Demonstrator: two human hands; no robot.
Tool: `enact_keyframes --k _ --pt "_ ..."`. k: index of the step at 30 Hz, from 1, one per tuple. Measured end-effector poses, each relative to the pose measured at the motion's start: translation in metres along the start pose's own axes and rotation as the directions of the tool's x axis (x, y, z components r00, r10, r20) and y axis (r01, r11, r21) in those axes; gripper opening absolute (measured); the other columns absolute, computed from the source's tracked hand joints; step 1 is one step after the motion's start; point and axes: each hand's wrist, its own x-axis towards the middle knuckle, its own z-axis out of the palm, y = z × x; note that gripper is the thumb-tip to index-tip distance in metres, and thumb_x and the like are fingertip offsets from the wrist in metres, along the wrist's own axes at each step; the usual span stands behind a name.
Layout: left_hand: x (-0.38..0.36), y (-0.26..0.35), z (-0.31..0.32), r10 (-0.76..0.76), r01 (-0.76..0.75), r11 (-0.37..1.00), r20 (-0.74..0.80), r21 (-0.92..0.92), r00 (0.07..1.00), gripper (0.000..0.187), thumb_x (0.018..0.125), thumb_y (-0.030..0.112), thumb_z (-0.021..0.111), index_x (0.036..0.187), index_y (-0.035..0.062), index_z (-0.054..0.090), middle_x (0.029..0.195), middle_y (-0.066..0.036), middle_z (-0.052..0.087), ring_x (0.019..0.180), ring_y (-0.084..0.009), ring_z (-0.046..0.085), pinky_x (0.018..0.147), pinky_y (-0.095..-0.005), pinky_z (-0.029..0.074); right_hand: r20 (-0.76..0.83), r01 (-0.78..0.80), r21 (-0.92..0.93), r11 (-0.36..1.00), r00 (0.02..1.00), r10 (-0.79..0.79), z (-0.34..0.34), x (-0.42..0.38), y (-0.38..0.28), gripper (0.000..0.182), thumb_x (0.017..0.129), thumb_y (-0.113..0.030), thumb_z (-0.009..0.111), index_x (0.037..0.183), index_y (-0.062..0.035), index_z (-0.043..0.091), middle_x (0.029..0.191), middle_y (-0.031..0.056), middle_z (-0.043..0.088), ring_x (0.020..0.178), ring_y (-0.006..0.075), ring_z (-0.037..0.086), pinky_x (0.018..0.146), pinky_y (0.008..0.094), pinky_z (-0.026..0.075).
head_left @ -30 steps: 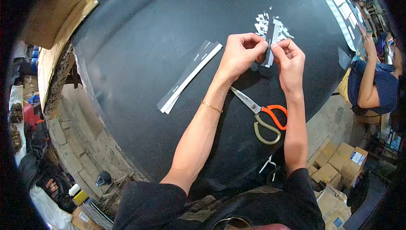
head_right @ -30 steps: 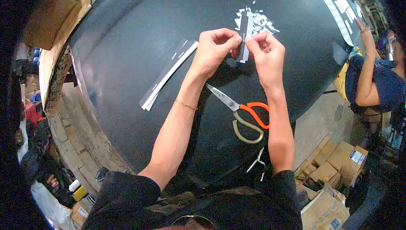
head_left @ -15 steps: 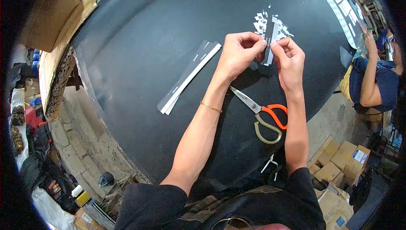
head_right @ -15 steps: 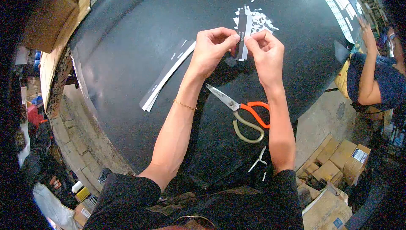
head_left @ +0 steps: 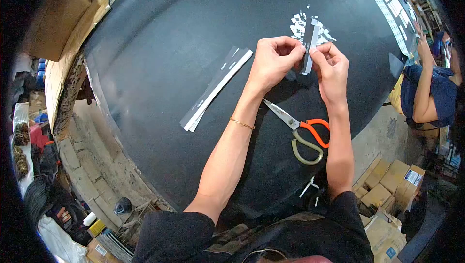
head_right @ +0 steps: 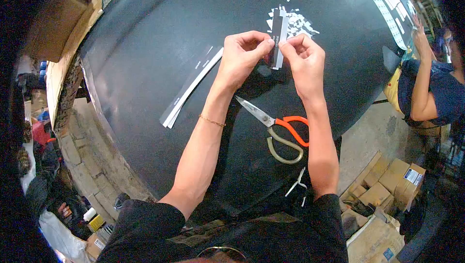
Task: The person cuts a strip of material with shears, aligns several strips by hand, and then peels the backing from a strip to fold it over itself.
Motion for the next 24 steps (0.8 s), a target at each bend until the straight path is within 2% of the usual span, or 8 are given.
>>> enact_keyframes --k 11,14,17,19,20,22,23,24 --pt "-0.002 0.002 0.003 0.004 -0.002 0.998 -0.033 0.056 0.999 0.013 0.084 0.011 0.065 0.085 -0.002 0.067 0.071 -0.001 0.063 0.063 -0.0062 0.055 0.058 -0.021 0.044 0.018 -0.014 0.011 1.0 1.0 0.014 -0.001 0.0 0.001 0.009 0.084 -0.007 0.065 0.078 -0.0035 0.059 0.071 -0.0034 0.056 0.061 0.003 0.048 0.054 0.0183 0.037" --pt "-0.001 0.0 0.004 0.035 -0.032 0.999 -0.061 0.04 0.998 0.011 0.08 0.009 0.064 0.078 -0.0019 0.065 0.067 0.0 0.061 0.059 -0.0045 0.055 0.054 -0.0197 0.043 0.011 -0.01 -0.001 1.0 1.0 0.01 0.0 0.0 0.001 0.009 0.084 -0.007 0.065 0.077 -0.0036 0.059 0.07 -0.0036 0.056 0.06 0.0028 0.048 0.053 0.0184 0.036" --pt "-0.001 0.0 0.002 0.027 -0.025 0.998 -0.032 0.058 0.999 0.013 0.084 0.011 0.065 0.083 -0.0019 0.066 0.07 0.0 0.062 0.063 -0.005 0.054 0.059 -0.0206 0.044 0.031 -0.01 0.032 0.999 0.999 0.009 -0.001 0.0 0.001 0.009 0.084 -0.006 0.065 0.078 -0.0029 0.059 0.071 -0.0029 0.056 0.062 0.0035 0.049 0.056 0.0186 0.038" --pt "-0.001 0.002 0.003 0.035 -0.033 0.999 -0.043 0.033 0.998 0.008 0.079 0.006 0.063 0.076 -0.0014 0.064 0.067 0.002 0.059 0.061 -0.0026 0.052 0.055 -0.0186 0.041 0.116 -0.032 0.045 0.998 0.993 0.027 -0.006 0.002 -0.001 0.01 0.083 -0.006 0.065 0.089 -0.0014 0.059 0.084 0.0018 0.059 0.074 0.0067 0.055 0.064 0.0203 0.044" --pt "-0.001 0.003 0.002 0.037 -0.035 0.999 -0.042 0.033 0.998 0.008 0.079 0.006 0.063 0.076 -0.0014 0.064 0.067 0.002 0.059 0.061 -0.0026 0.052 0.055 -0.0186 0.041 0.115 -0.03 0.044 0.999 0.993 0.024 -0.006 0.003 -0.005 0.01 0.083 -0.006 0.065 0.089 -0.0014 0.059 0.084 0.0018 0.059 0.074 0.0067 0.055 0.064 0.0203 0.044" --pt "-0.001 0.004 0.0 0.01 -0.01 1.0 -0.018 0.029 1.0 0.007 0.078 0.005 0.063 0.076 -0.0013 0.064 0.067 0.003 0.059 0.062 -0.0026 0.051 0.056 -0.0191 0.041 0.079 0.049 0.018 0.999 0.996 -0.05 -0.006 0.005 -0.017 0.027 0.083 -0.006 0.065 0.107 0.0001 0.054 0.099 0.0074 0.059 0.09 0.0104 0.056 0.074 0.023 0.047" --pt "-0.001 0.003 -0.002 0.013 -0.012 1.0 -0.02 0.028 1.0 0.007 0.078 0.005 0.063 0.076 -0.0013 0.064 0.067 0.003 0.059 0.062 -0.0026 0.051 0.056 -0.0191 0.041 0.082 0.05 0.017 0.999 0.995 -0.052 -0.007 0.008 -0.024 0.027 0.083 -0.006 0.065 0.107 0.0001 0.054 0.099 0.0074 0.059 0.09 0.0104 0.056 0.074 0.023 0.047" --pt "-0.001 0.001 -0.004 0.015 -0.016 0.999 0.014 0.049 1.0 0.008 0.08 0.007 0.063 0.078 -0.0006 0.065 0.069 0.002 0.06 0.063 -0.0033 0.053 0.058 -0.0196 0.042 0.116 0.033 0.0 0.999 0.993 -0.033 -0.011 0.013 -0.03 0.034 0.083 -0.006 0.065 0.114 -0.0002 0.051 0.104 0.0088 0.058 0.094 0.0115 0.056 0.076 0.0236 0.047"
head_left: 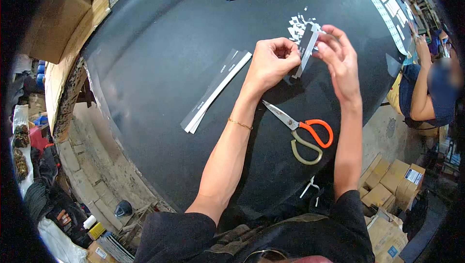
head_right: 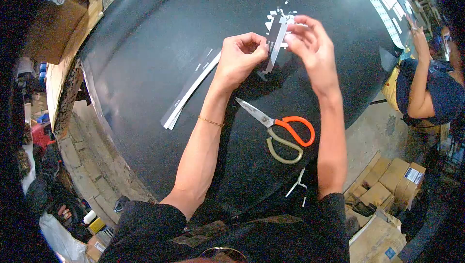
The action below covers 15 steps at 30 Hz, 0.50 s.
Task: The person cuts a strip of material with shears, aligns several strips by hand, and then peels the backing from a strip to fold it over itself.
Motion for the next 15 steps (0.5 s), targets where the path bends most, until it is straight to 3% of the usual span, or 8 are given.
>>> enact_keyframes --k 1,3,5,6,7,11,13,15 --pt "0.0 -0.001 -0.001 0.004 -0.005 1.0 0.036 0.021 0.999 0.009 0.082 0.009 0.064 0.08 0.0001 0.065 0.071 0.001 0.061 0.065 -0.0039 0.054 0.06 -0.0201 0.044 0.032 -0.018 -0.017 1.0 0.999 0.018 -0.002 0.005 -0.006 0.041 0.083 -0.006 0.064 0.12 -0.0005 0.048 0.109 0.0102 0.056 0.099 0.0126 0.055 0.079 0.0242 0.048" --pt "-0.002 0.003 -0.002 -0.009 0.006 0.999 0.067 0.034 0.998 0.009 0.082 0.008 0.063 0.079 0.0003 0.065 0.072 0.002 0.061 0.065 -0.0038 0.054 0.06 -0.02 0.044 0.025 0.005 -0.035 0.999 1.0 -0.004 -0.003 0.015 -0.016 0.045 0.082 -0.005 0.065 0.123 -0.001 0.047 0.1 0.0066 0.06 0.09 0.0097 0.056 0.074 0.0219 0.047" --pt "-0.002 0.004 -0.003 -0.019 0.014 0.999 0.098 0.05 0.995 0.008 0.081 0.008 0.063 0.079 0.0005 0.064 0.072 0.002 0.061 0.065 -0.0037 0.054 0.06 -0.0199 0.044 0.278 -0.019 -0.22 0.975 0.957 0.081 -0.01 0.026 -0.023 0.048 0.08 -0.002 0.067 0.123 -0.0017 0.047 0.086 0.0009 0.06 0.08 0.0066 0.056 0.068 0.0194 0.044" --pt "-0.002 0.003 -0.005 -0.018 0.012 0.999 0.107 0.053 0.994 0.009 0.081 0.008 0.062 0.079 0.0005 0.064 0.072 0.002 0.06 0.065 -0.0038 0.054 0.059 -0.02 0.043 0.307 0.008 -0.213 0.977 0.95 0.059 -0.009 0.028 -0.025 0.049 0.078 -0.001 0.068 0.123 -0.0021 0.048 0.076 -0.0033 0.057 0.072 0.0041 0.053 0.064 0.0176 0.041" --pt "-0.002 0.003 -0.007 -0.017 0.011 0.998 0.112 0.057 0.994 0.009 0.081 0.009 0.062 0.079 0.0004 0.064 0.072 0.002 0.06 0.064 -0.0038 0.054 0.059 -0.0201 0.043 0.315 0.012 -0.215 0.977 0.947 0.057 -0.007 0.03 -0.025 0.049 0.078 -0.001 0.068 0.123 -0.0021 0.048 0.076 -0.0033 0.057 0.072 0.0041 0.053 0.064 0.0176 0.041" --pt "0.001 0.005 -0.013 0.023 -0.023 0.997 0.003 0.073 1.0 0.012 0.084 0.012 0.062 0.082 0.0 0.064 0.072 0.001 0.06 0.065 -0.0056 0.054 0.059 -0.0211 0.044 0.175 0.0 -0.188 0.982 0.984 0.034 -0.001 0.035 -0.009 0.043 0.078 0.001 0.067 0.118 -0.0022 0.054 0.076 -0.0041 0.056 0.07 0.0032 0.051 0.062 0.0168 0.04" --pt "0.004 0.001 -0.017 0.016 -0.018 0.996 -0.016 -0.09 1.0 0.015 0.085 0.014 0.063 0.09 -0.0007 0.062 0.075 -0.002 0.061 0.067 -0.0081 0.056 0.061 -0.0225 0.046 0.067 0.06 -0.084 0.995 0.996 -0.055 0.004 0.036 0.009 0.041 0.078 0.003 0.067 0.116 0.0004 0.054 0.077 -0.0025 0.055 0.07 0.004 0.052 0.063 0.0176 0.041" --pt "0.004 0.006 -0.019 0.043 -0.047 0.989 -0.035 -0.138 0.998 0.02 0.085 0.013 0.064 0.099 -0.0017 0.06 0.078 -0.005 0.063 0.068 -0.0106 0.059 0.062 -0.0243 0.049 -0.046 0.064 -0.018 0.998 0.997 -0.064 0.009 0.035 0.019 0.038 0.078 0.005 0.065 0.115 0.0022 0.054 0.079 -0.0011 0.054 0.071 0.005 0.053 0.064 0.0179 0.042"
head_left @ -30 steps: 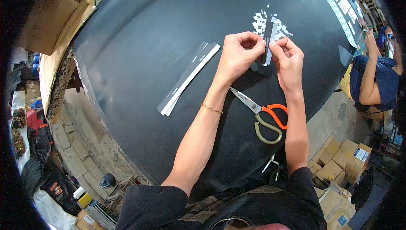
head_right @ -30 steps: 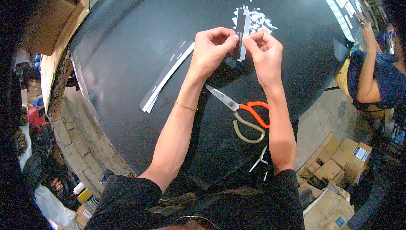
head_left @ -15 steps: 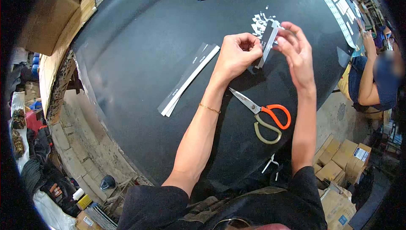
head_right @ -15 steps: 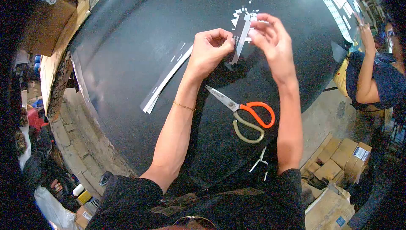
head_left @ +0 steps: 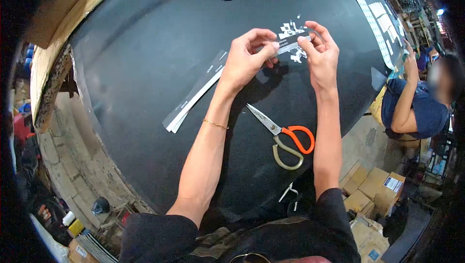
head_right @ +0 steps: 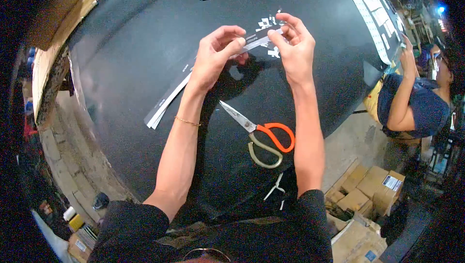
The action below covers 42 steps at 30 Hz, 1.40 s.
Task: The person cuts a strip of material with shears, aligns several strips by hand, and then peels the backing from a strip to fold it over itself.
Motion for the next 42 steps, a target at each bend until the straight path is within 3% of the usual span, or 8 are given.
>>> enact_keyframes --k 4,11,15,28,42 --pt "-0.001 0.002 -0.005 0.004 0.0 0.999 -0.09 0.044 0.996 0.025 0.082 0.008 0.067 0.103 -0.0036 0.06 0.082 -0.007 0.064 0.07 -0.0127 0.062 0.065 -0.0253 0.052 -0.079 0.017 0.071 0.997 0.997 -0.012 0.006 -0.004 0.008 0.036 0.079 0.006 0.064 0.113 0.0026 0.054 0.08 -0.0004 0.054 0.073 0.0059 0.054 0.065 0.0178 0.043" --pt "0.002 -0.002 -0.009 0.112 -0.088 0.99 -0.229 0.112 0.967 0.016 0.082 0.007 0.066 0.094 -0.0032 0.066 0.077 -0.006 0.066 0.067 -0.0104 0.063 0.062 -0.0221 0.051 -0.085 0.046 0.106 0.993 0.996 -0.037 0.006 -0.008 0.012 0.031 0.08 0.006 0.063 0.11 0.0017 0.056 0.083 0.0002 0.055 0.073 0.0059 0.051 0.066 0.0184 0.043" --pt "0.0 0.002 -0.01 0.127 -0.086 0.981 -0.243 0.173 0.962 0.016 0.082 0.007 0.066 0.095 -0.0031 0.068 0.077 -0.007 0.067 0.067 -0.0105 0.063 0.061 -0.022 0.052 -0.034 0.073 0.021 0.997 0.997 -0.072 0.001 -0.009 0.014 0.026 0.08 0.005 0.064 0.105 0.001 0.059 0.083 -0.0002 0.055 0.073 0.0057 0.05 0.066 0.0186 0.043" --pt "0.0 0.001 -0.011 0.097 -0.049 0.981 -0.257 0.187 0.962 0.016 0.083 0.005 0.067 0.095 -0.0053 0.068 0.079 -0.009 0.068 0.066 -0.0122 0.064 0.062 -0.0229 0.052 0.006 0.029 -0.014 0.999 1.0 -0.029 -0.003 -0.008 0.011 0.024 0.079 0.004 0.065 0.102 0.0005 0.061 0.086 0.0014 0.057 0.074 0.0062 0.052 0.064 0.0192 0.046" --pt "0.0 0.002 -0.011 0.09 -0.025 0.974 -0.288 0.224 0.953 0.016 0.084 0.005 0.066 0.097 -0.0053 0.067 0.08 -0.009 0.067 0.064 -0.0124 0.063 0.059 -0.0223 0.052 0.074 -0.033 -0.094 0.995 0.996 0.04 -0.011 -0.007 0.012 0.02 0.079 0.0 0.068 0.098 -0.0007 0.064 0.086 0.0002 0.059 0.075 0.0059 0.051 0.067 0.0194 0.042"
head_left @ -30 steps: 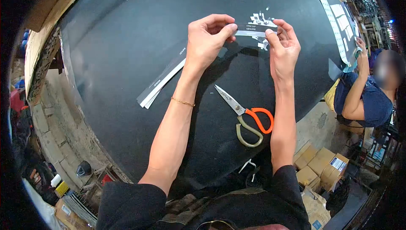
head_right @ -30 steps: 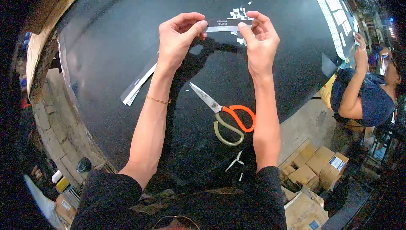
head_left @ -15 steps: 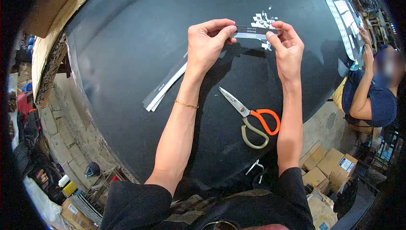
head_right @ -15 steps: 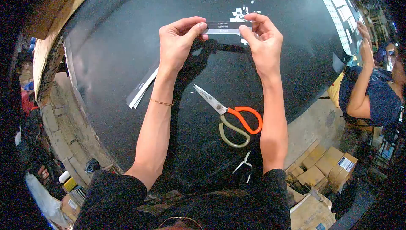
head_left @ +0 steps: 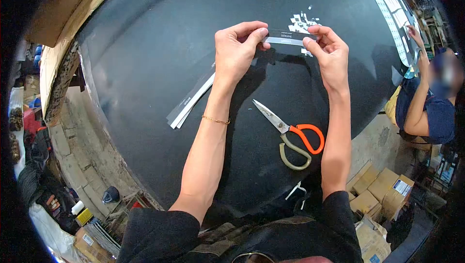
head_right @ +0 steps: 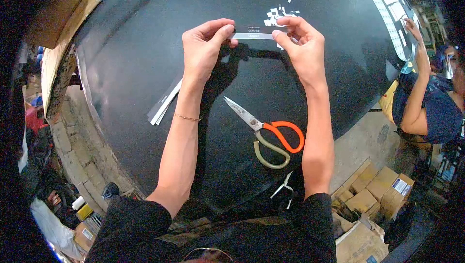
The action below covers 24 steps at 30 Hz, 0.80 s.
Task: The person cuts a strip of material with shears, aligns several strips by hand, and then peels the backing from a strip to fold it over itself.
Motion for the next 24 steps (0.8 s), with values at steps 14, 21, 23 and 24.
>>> enact_keyframes --k 14,21,23,24 --pt "0.0 0.0 0.002 0.052 -0.051 0.997 0.017 -0.05 0.999 0.027 0.086 0.012 0.065 0.106 -0.0061 0.062 0.079 -0.009 0.065 0.067 -0.0139 0.062 0.062 -0.0253 0.052 0.005 -0.022 0.073 0.997 1.0 0.021 -0.001 0.0 -0.001 0.022 0.08 -0.001 0.068 0.101 0.0032 0.063 0.085 0.0053 0.062 0.07 0.01 0.059 0.065 0.0222 0.049" --pt "-0.006 -0.006 0.02 0.035 0.062 0.92 0.238 -0.386 0.971 0.036 0.087 0.018 0.064 0.112 -0.0069 0.055 0.085 -0.013 0.064 0.071 -0.017 0.061 0.061 -0.0292 0.052 0.007 -0.067 0.409 0.91 0.998 0.07 0.006 -0.001 0.004 0.024 0.081 0.002 0.065 0.105 0.0049 0.059 0.087 0.0077 0.063 0.073 0.0135 0.062 0.068 0.0239 0.054" --pt "-0.008 -0.006 0.026 0.0 0.083 0.94 0.245 -0.332 0.97 0.02 0.082 0.014 0.07 0.092 -0.0038 0.065 0.078 -0.007 0.065 0.066 -0.0106 0.06 0.057 -0.0237 0.049 0.014 -0.066 0.389 0.919 0.998 0.065 0.01 -0.003 0.004 0.024 0.081 0.002 0.066 0.104 0.0046 0.06 0.088 0.0078 0.063 0.073 0.0132 0.062 0.069 0.0239 0.053" --pt "-0.011 -0.004 0.03 -0.005 0.079 0.946 0.231 -0.314 0.973 0.016 0.082 0.012 0.069 0.087 -0.0025 0.066 0.076 -0.006 0.065 0.064 -0.01 0.059 0.057 -0.0233 0.048 0.027 -0.072 0.365 0.928 0.997 0.066 0.012 -0.005 0.004 0.024 0.081 0.002 0.066 0.104 0.0042 0.06 0.089 0.0078 0.063 0.073 0.013 0.062 0.069 0.0239 0.053"
